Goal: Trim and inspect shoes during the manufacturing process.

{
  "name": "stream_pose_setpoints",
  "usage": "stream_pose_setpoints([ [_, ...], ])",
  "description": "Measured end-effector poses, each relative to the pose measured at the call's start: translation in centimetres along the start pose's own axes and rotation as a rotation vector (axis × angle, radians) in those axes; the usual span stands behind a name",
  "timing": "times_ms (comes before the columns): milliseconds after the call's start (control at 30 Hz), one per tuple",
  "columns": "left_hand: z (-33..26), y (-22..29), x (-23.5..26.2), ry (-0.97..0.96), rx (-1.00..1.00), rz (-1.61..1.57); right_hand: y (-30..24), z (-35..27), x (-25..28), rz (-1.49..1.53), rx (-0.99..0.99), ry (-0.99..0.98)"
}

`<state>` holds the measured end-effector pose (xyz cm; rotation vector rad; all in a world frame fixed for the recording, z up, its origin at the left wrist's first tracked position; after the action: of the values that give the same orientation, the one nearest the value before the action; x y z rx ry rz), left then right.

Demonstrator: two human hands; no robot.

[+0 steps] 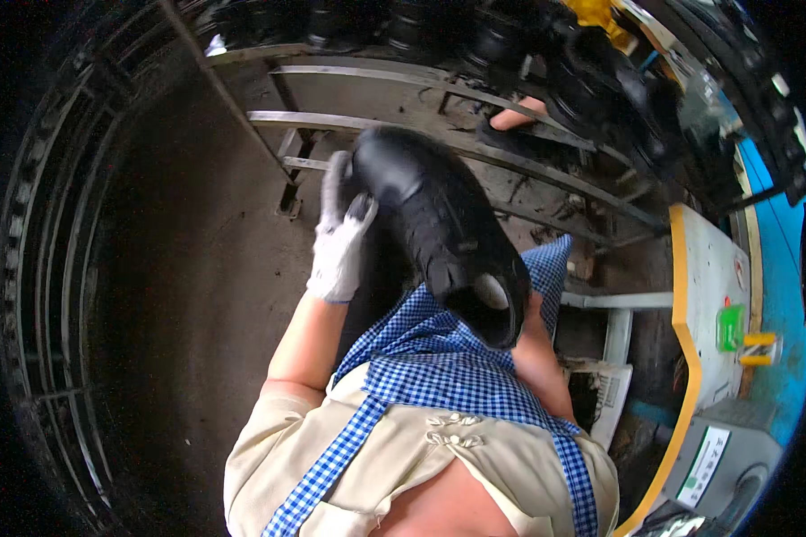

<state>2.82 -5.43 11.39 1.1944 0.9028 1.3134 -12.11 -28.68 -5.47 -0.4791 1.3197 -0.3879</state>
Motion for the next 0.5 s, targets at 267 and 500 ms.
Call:
stream_pose_setpoints([
  [267,0.1,0.0,0.3,0.006,0.066,-0.407,-3.5,2.2,-1.5,-0.768,-0.398,0.418],
  [500,-1.0,1.5,-3.0,-0.471,0.033,-0.167,-10.7,7.9,-15.2,-1.315,0.405,0.007],
])
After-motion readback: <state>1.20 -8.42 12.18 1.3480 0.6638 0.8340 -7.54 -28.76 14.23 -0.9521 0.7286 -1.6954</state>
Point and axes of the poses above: each hand's wrist, its own z-axis towards the middle knuckle, its own x-axis out of the back of the hand, y = z × x, the point moved 6 cm from there along z, towards the middle knuckle, and after that the axes turned 10 degrees about z, right-handed, at the moved point
